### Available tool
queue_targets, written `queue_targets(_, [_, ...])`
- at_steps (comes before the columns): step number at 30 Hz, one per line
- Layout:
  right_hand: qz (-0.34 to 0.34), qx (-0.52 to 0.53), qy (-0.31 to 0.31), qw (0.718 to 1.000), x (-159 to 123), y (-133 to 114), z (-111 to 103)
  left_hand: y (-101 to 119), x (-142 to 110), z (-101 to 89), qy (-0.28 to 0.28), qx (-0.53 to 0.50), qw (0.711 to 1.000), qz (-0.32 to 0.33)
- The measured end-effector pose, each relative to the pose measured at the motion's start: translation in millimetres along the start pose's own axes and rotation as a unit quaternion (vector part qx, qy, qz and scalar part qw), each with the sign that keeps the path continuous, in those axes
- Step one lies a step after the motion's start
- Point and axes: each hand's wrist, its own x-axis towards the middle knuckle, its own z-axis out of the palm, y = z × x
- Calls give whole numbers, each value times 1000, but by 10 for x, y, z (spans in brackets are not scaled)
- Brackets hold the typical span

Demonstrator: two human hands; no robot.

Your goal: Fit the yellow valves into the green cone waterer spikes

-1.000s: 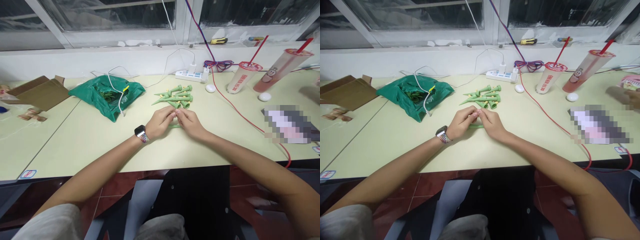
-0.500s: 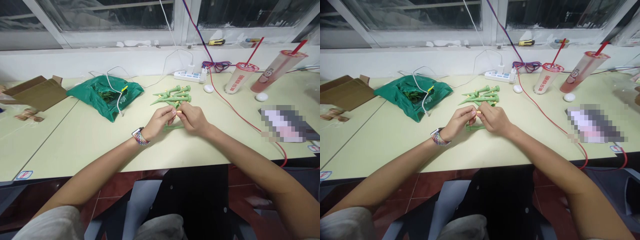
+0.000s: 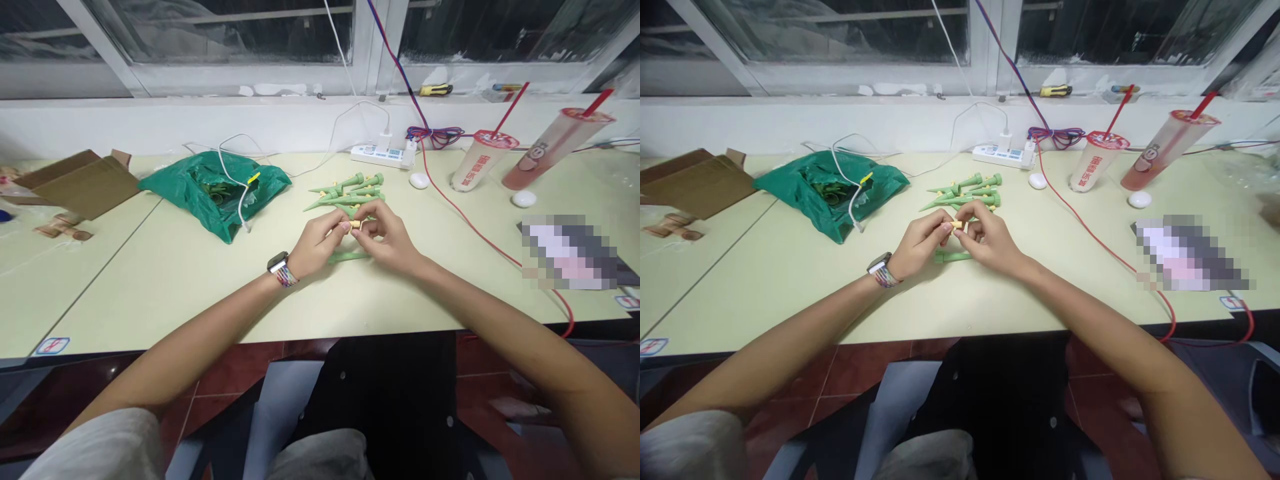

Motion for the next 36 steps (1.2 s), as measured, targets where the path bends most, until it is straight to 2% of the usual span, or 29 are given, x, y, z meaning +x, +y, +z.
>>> queue_targets(3, [42, 46, 5, 998, 16, 4, -16, -13, 0, -5, 3, 10, 1000, 4])
queue_targets(7, [75, 36, -20, 996, 31, -10, -46, -32, 5, -17, 3, 23, 1000, 7])
queue_targets(12, [71, 44, 11, 996, 36, -29, -35, -46, 10, -18, 4, 26, 1000, 8])
queue_targets(16, [91, 63, 8, 994, 44, -34, -27, -56, 10, -17, -1, 35, 999, 8])
queue_targets(21, [65, 64, 9, 996, 49, -41, -3, -70, 17, -15, 1, 33, 999, -1])
queue_targets(26, [72, 86, 44, 993, 66, -21, 21, -58, 27, -34, -2, 42, 999, 9])
queue_targets(31, [119, 92, 13, 989, 84, 2, 3, -58, 29, -74, 3, 54, 999, -1])
queue_targets(36, [100, 100, 16, 990, 78, -11, 6, -65, 31, -75, -1, 52, 999, 3])
